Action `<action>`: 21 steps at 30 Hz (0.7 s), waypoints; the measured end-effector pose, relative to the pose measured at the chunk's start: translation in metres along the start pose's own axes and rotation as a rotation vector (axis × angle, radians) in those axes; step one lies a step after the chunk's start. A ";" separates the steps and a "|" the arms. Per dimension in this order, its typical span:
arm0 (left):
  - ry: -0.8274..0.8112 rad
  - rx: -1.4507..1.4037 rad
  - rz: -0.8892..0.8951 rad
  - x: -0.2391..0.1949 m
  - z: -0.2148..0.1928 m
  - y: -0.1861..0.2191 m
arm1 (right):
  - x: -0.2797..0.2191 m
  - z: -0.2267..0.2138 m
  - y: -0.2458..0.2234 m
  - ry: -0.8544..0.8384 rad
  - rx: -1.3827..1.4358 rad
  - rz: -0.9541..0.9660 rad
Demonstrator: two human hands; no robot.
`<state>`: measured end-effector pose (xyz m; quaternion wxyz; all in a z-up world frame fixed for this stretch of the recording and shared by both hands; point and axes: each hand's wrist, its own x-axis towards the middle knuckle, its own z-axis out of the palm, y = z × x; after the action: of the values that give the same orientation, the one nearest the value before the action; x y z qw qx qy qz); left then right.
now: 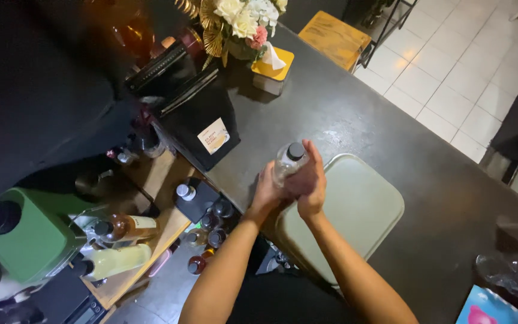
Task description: The person wipes down several black coffee bags and a plastic water bottle with a brown cloth on a counter.
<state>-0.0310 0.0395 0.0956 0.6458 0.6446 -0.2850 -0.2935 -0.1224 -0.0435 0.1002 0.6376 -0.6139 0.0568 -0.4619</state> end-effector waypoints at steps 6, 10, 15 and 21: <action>-0.064 0.150 0.033 0.006 0.001 -0.018 | 0.023 0.007 -0.001 -0.073 -0.210 -0.142; 0.007 0.622 0.404 0.024 0.009 -0.102 | 0.005 -0.021 0.049 -0.211 -0.612 0.044; 0.140 1.054 0.659 0.037 0.010 -0.155 | -0.011 -0.029 0.066 -0.326 -0.531 0.369; -0.004 0.544 0.440 0.022 0.003 -0.111 | 0.008 0.017 -0.004 0.055 -0.402 0.322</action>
<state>-0.0193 0.0215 -0.0155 0.4978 0.7156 -0.4862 -0.0618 -0.1092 -0.0359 0.1119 0.5666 -0.6983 0.2620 -0.3504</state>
